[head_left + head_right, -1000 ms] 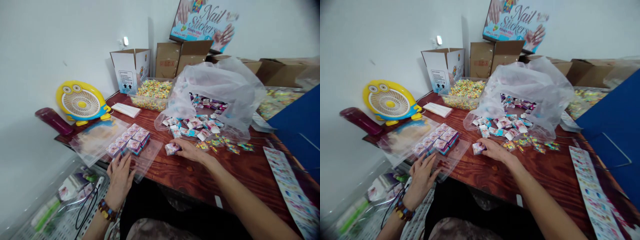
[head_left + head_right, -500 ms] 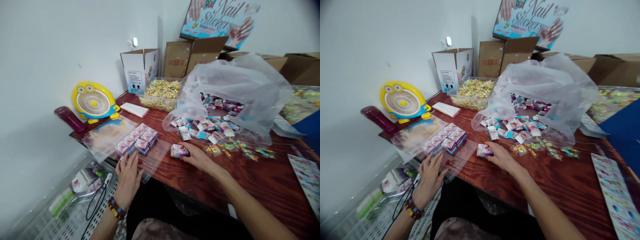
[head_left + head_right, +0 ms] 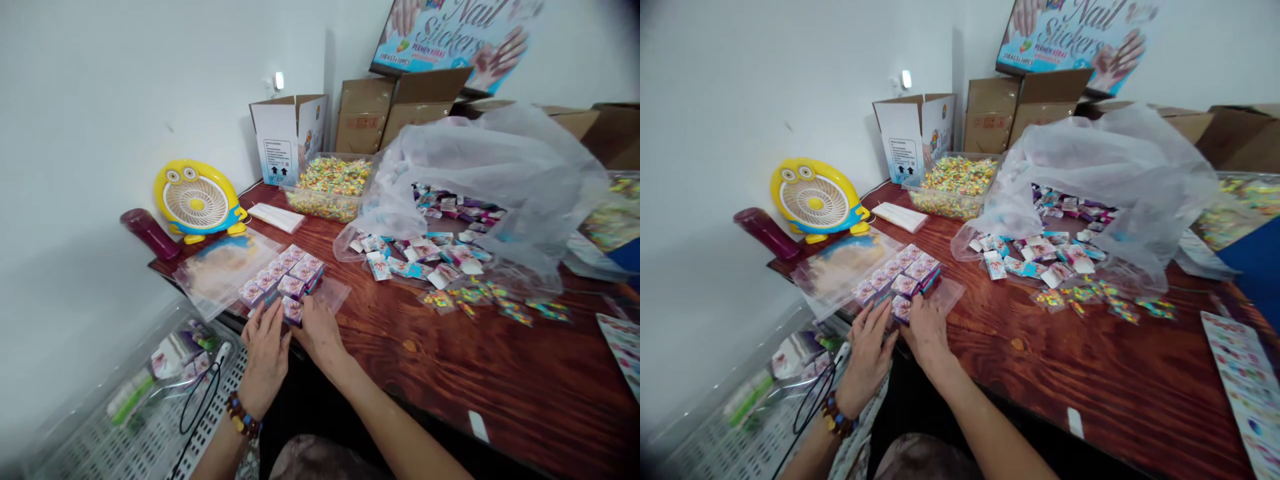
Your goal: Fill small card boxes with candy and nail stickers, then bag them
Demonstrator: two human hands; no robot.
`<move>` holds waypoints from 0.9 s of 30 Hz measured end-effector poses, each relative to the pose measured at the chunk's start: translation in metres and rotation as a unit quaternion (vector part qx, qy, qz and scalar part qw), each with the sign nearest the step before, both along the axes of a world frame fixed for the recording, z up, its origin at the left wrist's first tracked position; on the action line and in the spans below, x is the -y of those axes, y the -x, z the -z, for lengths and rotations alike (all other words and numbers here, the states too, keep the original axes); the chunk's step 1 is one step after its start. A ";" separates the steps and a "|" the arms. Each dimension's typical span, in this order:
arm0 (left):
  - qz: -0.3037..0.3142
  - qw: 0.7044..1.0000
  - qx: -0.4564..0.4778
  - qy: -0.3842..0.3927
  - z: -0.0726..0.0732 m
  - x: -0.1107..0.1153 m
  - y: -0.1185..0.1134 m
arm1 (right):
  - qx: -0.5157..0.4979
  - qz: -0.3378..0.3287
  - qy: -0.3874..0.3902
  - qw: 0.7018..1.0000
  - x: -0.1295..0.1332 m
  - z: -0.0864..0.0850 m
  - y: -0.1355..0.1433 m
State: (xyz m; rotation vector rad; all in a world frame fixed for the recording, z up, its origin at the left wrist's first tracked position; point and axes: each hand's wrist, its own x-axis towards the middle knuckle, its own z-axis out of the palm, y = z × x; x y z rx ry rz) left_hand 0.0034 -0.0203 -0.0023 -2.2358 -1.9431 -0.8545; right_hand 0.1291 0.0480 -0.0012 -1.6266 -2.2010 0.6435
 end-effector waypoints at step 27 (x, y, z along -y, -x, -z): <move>0.009 0.998 0.049 0.027 -0.003 -0.002 0.001 | -0.165 -0.090 -0.057 0.980 0.007 0.011 -0.004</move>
